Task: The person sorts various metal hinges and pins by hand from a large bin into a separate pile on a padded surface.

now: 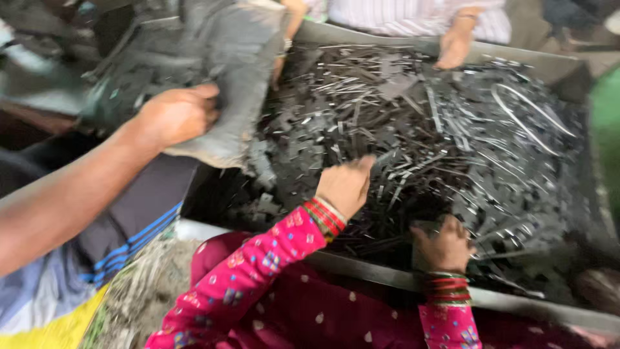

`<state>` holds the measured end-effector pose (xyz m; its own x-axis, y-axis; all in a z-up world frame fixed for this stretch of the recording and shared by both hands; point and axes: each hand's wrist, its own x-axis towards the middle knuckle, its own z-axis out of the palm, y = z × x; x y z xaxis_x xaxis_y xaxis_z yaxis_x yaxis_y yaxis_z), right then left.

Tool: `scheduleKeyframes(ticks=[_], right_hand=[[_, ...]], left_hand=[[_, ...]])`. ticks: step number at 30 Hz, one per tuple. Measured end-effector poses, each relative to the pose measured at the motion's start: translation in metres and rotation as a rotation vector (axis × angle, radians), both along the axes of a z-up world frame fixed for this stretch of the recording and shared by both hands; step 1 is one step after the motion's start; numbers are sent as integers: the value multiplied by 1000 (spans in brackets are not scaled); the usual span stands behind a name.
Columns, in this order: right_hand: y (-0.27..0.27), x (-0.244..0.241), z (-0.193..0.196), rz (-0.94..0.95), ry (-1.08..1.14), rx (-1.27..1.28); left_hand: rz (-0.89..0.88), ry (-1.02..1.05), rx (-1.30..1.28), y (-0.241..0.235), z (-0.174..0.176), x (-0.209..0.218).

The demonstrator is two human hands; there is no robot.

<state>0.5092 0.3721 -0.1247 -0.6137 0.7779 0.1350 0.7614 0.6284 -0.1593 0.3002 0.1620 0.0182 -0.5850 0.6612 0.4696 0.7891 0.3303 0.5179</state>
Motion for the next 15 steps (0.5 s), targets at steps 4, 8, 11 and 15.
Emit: scheduleKeyframes(ticks=[4,8,11,15], right_hand=[[-6,7,22,30,-38,109],[-7,20,55,39,157,60],[-5,36,75,156,431,18],[-4,52,83,176,660,-122]], left_hand=[[336,244,-231,-18,12,-66],[770,395,-323,-63,1,-162],[985,431,-301,-108,-18,-218],[1096,296,-393,-121,-34,-234]])
